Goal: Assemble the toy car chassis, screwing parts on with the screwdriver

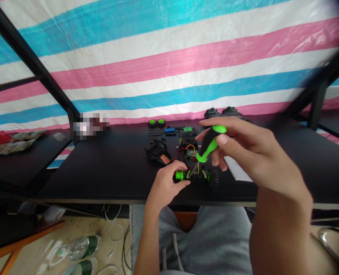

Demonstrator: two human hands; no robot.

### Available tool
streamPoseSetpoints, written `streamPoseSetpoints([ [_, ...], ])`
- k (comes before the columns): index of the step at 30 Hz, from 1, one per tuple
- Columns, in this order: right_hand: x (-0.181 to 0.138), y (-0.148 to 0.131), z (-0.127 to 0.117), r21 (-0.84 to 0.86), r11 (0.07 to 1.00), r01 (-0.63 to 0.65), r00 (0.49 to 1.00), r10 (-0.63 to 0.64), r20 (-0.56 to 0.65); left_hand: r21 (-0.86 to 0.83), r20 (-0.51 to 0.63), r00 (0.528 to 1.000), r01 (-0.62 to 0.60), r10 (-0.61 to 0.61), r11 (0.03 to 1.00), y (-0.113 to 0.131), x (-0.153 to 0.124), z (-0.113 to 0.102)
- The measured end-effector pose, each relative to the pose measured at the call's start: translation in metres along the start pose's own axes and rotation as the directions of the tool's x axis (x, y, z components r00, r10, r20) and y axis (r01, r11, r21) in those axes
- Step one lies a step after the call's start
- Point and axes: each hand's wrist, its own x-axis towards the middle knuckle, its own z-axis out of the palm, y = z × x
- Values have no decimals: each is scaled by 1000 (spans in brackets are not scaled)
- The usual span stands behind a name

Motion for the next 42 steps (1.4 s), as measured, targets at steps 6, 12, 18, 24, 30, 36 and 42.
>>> streamPoseSetpoints([
  [6, 7, 2, 0, 2, 1000, 1, 1000, -1, 11, 50, 1, 1000, 9, -9, 999, -1, 0, -2],
  [12, 15, 5, 4, 49, 999, 5, 999, -2, -50, 28, 7, 1000, 9, -10, 1000, 1, 1, -3],
  [18, 22, 6, 5, 93, 995, -27, 999, 29, -23, 27, -2, 1000, 24, -24, 999, -2, 1, -2],
  [24, 21, -3, 2, 93, 994, -54, 999, 54, 1, 3, 3, 1000, 21, -21, 1000, -5, 1, -1],
  [30, 17, -2, -2, 46, 998, -37, 998, 39, -57, -12, 13, 999, 42, -42, 999, -5, 1, -2],
  [36, 13, 4, -2, 34, 999, -2, 996, 5, -88, -11, 18, 999, 44, -44, 999, -5, 1, -2],
  [42, 11, 2, -8, 45, 999, -27, 999, 29, -40, -35, 29, 998, 48, -47, 998, -5, 0, -1],
])
